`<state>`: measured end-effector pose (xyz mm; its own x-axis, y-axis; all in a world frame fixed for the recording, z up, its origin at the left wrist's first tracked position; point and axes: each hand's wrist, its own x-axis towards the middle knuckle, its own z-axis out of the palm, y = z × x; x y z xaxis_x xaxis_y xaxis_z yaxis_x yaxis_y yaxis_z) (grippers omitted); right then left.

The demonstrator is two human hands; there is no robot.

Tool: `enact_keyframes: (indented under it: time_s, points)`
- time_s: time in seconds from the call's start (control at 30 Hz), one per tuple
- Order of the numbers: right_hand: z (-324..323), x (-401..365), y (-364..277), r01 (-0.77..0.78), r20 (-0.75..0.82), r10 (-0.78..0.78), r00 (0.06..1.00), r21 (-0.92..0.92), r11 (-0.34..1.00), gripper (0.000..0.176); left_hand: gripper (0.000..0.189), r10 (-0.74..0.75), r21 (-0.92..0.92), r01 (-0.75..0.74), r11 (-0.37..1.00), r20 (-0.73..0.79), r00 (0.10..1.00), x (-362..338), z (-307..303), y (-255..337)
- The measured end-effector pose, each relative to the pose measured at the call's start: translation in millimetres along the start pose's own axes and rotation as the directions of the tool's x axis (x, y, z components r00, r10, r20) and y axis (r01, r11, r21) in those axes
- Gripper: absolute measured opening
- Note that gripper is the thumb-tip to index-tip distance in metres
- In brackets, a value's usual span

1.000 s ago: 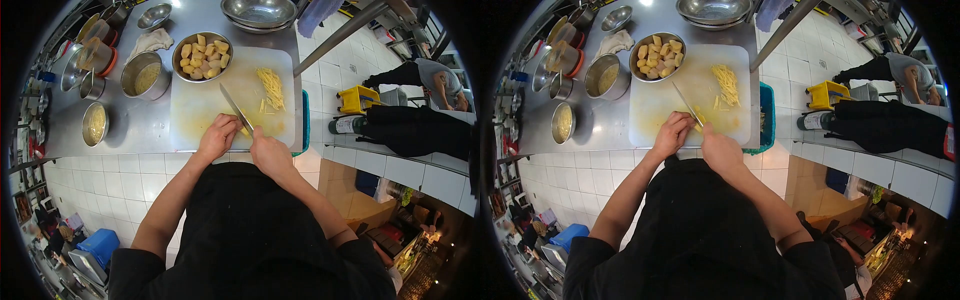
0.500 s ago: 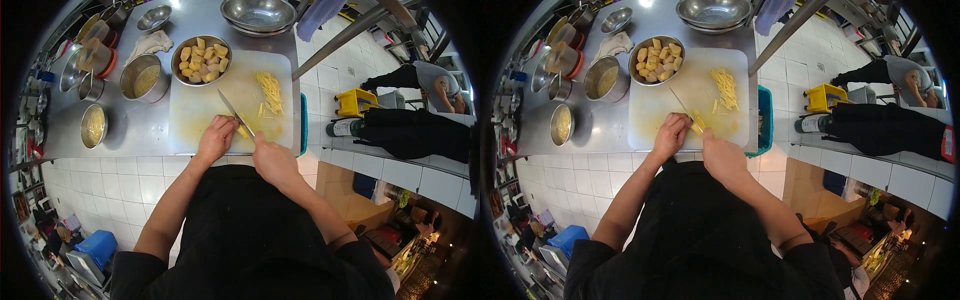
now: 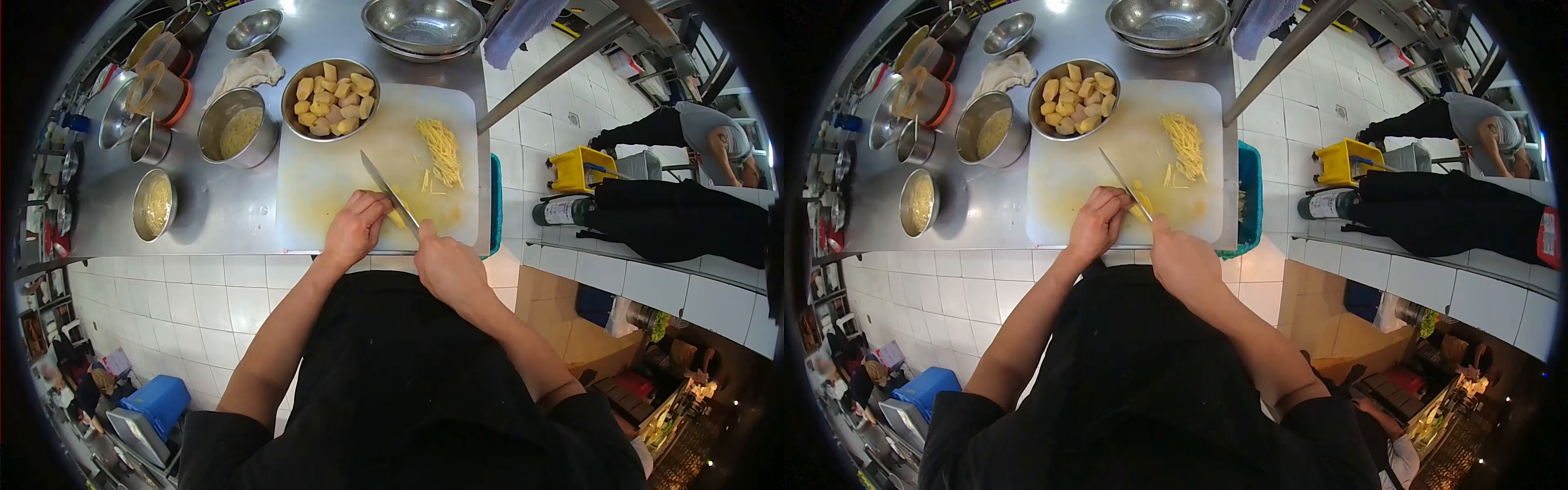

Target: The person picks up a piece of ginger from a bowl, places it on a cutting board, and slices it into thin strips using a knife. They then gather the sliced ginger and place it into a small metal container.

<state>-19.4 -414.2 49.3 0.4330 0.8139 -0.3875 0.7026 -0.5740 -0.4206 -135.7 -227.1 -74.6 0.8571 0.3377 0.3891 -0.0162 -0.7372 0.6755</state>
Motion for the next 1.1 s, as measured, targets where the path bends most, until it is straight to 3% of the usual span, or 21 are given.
enact_keyframes:
  time_s: [0.2,0.37,0.53,0.67,0.8,0.97,1.1]
  points:
    - [-8.1,-6.7,-3.6,-0.007,0.045,0.008,0.999,-0.013,1.000,0.022,0.028,0.000,0.019,0.000,1.000,0.006,1.000,-0.9,-1.6,-0.4]
    - [40.5,36.2,10.1,0.030,-0.097,-0.027,0.995,0.028,0.999,0.019,0.022,-0.003,0.005,0.003,1.000,-0.013,1.000,0.7,-0.6,1.8]
    - [29.2,42.2,5.3,0.015,-0.093,-0.011,0.996,0.040,0.999,0.019,0.019,-0.080,-0.132,0.083,0.988,0.024,0.996,1.2,-6.4,-0.2]
    - [-0.7,14.3,-2.9,-0.023,-0.032,0.022,0.999,-0.031,0.999,0.021,0.018,-0.092,-0.103,0.096,0.990,0.039,0.995,0.6,-5.9,1.1]
    - [-14.2,-9.6,0.5,0.027,0.013,-0.027,1.000,-0.017,0.999,0.021,0.018,-0.038,-0.058,0.040,0.997,0.034,0.999,-0.2,-5.8,-0.9]
    - [40.7,33.2,8.9,0.022,-0.095,-0.020,0.995,0.014,1.000,0.023,0.018,-0.024,-0.052,0.025,0.998,0.028,0.999,0.7,-6.4,0.4]
    - [7.7,24.3,-0.3,0.037,-0.093,-0.035,0.995,0.022,0.999,0.023,0.019,-0.010,-0.053,0.012,0.999,0.035,0.999,0.6,-5.6,-0.5]
